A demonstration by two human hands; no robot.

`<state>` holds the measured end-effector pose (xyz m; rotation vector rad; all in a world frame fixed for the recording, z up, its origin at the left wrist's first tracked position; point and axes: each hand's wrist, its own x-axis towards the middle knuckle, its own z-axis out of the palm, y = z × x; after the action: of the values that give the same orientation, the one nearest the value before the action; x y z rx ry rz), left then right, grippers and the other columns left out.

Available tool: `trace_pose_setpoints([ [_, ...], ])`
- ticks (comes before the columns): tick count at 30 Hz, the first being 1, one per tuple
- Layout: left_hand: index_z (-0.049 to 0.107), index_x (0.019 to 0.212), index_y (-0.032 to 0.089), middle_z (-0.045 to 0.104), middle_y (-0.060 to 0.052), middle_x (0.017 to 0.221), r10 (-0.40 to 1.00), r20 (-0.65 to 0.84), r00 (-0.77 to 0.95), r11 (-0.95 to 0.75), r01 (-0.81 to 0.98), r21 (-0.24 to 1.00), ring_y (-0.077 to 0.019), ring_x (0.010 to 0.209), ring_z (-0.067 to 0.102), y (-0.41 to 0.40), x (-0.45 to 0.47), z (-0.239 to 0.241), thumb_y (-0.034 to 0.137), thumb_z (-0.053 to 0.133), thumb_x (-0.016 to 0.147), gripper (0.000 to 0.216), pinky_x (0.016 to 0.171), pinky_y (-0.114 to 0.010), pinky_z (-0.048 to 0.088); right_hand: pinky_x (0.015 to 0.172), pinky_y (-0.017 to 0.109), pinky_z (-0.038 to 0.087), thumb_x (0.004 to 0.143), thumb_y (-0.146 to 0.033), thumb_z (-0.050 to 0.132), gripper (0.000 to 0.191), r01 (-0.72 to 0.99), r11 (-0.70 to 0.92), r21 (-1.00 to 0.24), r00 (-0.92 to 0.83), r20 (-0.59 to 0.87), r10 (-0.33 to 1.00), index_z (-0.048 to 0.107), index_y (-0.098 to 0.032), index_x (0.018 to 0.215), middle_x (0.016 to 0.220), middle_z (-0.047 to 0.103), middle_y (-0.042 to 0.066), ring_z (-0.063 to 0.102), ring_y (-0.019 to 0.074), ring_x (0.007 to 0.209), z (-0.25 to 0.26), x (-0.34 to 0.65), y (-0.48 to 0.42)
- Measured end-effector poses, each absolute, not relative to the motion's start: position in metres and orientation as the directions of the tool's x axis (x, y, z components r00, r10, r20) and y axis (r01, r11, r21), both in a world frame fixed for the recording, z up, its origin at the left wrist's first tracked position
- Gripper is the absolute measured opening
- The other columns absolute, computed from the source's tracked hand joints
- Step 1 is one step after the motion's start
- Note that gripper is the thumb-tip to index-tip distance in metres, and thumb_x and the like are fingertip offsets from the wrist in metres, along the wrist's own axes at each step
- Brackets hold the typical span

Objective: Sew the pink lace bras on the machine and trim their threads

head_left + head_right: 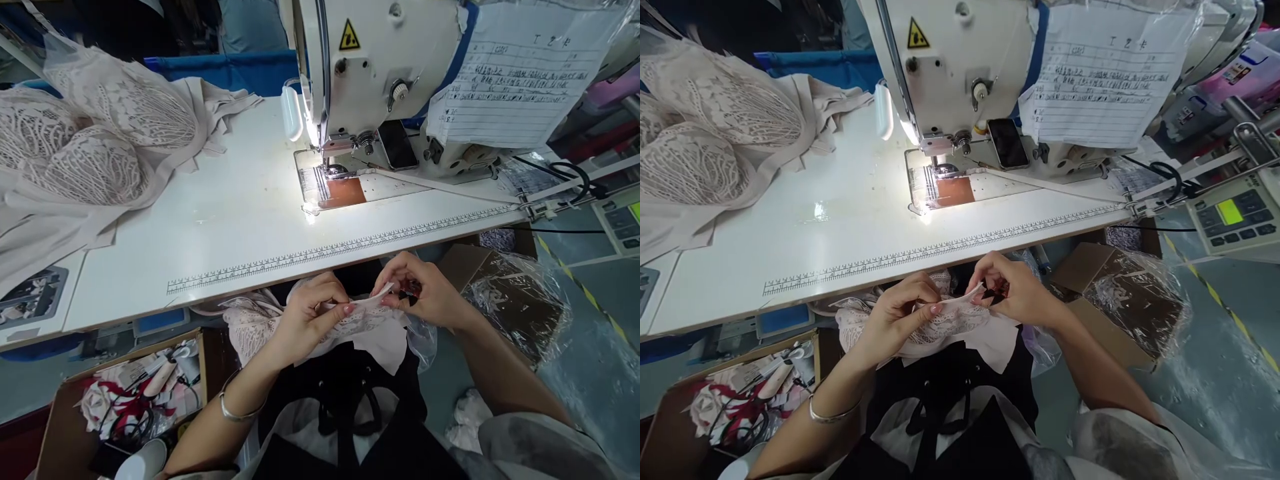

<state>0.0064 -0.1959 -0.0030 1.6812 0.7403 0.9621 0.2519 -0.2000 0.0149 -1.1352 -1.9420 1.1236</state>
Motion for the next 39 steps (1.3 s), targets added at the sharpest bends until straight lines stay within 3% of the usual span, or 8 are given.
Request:
trace_pose_setpoints([
  [6,0.063,0.072,0.02,0.06,-0.003,0.075,0.843,0.225,0.489,-0.275,0.031,0.961,-0.0157,0.072,0.058,-0.196,0.007,-0.003,0.024,0.065,0.094,0.023,0.066,-0.027,0.045,0.049,0.024,0.047,0.089,-0.041,0.072,0.022,0.29,0.261,-0.921,-0.408,0.128,0.904,0.058,-0.024,0.09,0.081,0.073,0.002,0.061,0.0125,0.056,0.012,0.252,-0.201],
  [11,0.063,0.071,0.02,0.06,-0.003,0.074,0.854,0.197,0.482,-0.24,0.03,0.97,-0.0162,0.071,0.057,-0.195,0.007,-0.004,0.028,0.065,0.094,0.025,0.065,-0.028,0.045,0.046,0.023,0.045,0.093,-0.029,0.065,0.01,0.253,0.291,-0.923,-0.342,0.196,0.919,0.057,-0.024,0.091,0.08,0.073,0.001,0.057,0.0097,0.05,0.012,0.251,-0.2],
  [14,0.063,0.071,0.02,0.06,-0.003,0.074,0.851,0.192,0.489,-0.238,0.033,0.971,-0.0162,0.071,0.057,-0.195,0.008,-0.003,0.029,0.065,0.094,0.026,0.065,-0.028,0.045,0.051,0.023,0.045,0.093,-0.022,0.061,0.006,0.301,0.4,-0.866,-0.394,0.269,0.879,0.061,-0.023,0.088,0.076,0.069,0.0,0.058,0.0108,0.056,0.013,0.252,-0.197],
  [17,0.064,0.072,0.019,0.06,-0.003,0.075,0.845,0.194,0.497,-0.24,0.029,0.97,-0.0157,0.071,0.058,-0.195,0.008,-0.002,0.027,0.066,0.094,0.024,0.066,-0.027,0.046,0.057,0.025,0.046,0.096,-0.021,0.054,0.016,0.296,0.486,-0.823,-0.51,0.294,0.808,0.067,-0.023,0.088,0.08,0.069,0.003,0.061,0.0133,0.067,0.016,0.253,-0.192],
  [23,0.064,0.072,0.02,0.061,-0.003,0.076,0.843,0.205,0.497,-0.262,0.045,0.964,-0.0163,0.072,0.059,-0.195,0.009,0.0,0.026,0.067,0.093,0.022,0.066,-0.028,0.048,0.058,0.024,0.049,0.089,-0.026,0.072,0.01,0.257,0.464,-0.848,-0.592,0.241,0.769,0.064,-0.022,0.083,0.096,0.072,0.007,0.066,0.0162,0.081,0.02,0.254,-0.187],
  [28,0.06,0.07,0.019,0.063,-0.004,0.082,0.851,0.263,0.455,-0.337,0.088,0.937,-0.0154,0.077,0.062,-0.197,0.009,0.002,0.02,0.067,0.092,0.023,0.068,-0.026,0.05,0.047,0.022,0.047,0.096,-0.032,0.065,0.018,0.175,0.263,-0.949,-0.462,0.157,0.873,0.063,-0.02,0.082,0.09,0.071,0.005,0.053,0.007,0.05,0.023,0.253,-0.191],
  [31,0.059,0.071,0.019,0.064,-0.003,0.083,0.83,0.331,0.449,-0.431,0.139,0.892,-0.0141,0.077,0.062,-0.2,0.009,0.003,0.015,0.067,0.092,0.023,0.069,-0.025,0.049,0.046,0.023,0.046,0.094,-0.034,0.068,0.024,0.166,0.22,-0.961,-0.395,0.14,0.908,0.058,-0.02,0.077,0.089,0.071,0.005,0.051,0.0064,0.048,0.024,0.252,-0.194],
  [39,0.057,0.074,0.019,0.063,-0.001,0.086,0.804,0.382,0.456,-0.507,0.189,0.841,-0.0124,0.08,0.062,-0.202,0.011,0.004,0.009,0.066,0.091,0.022,0.07,-0.022,0.048,0.046,0.023,0.039,0.091,-0.031,0.071,0.024,0.254,0.308,-0.917,-0.311,0.224,0.924,0.055,-0.021,0.076,0.081,0.065,0.002,0.047,0.0074,0.052,0.02,0.249,-0.195],
])
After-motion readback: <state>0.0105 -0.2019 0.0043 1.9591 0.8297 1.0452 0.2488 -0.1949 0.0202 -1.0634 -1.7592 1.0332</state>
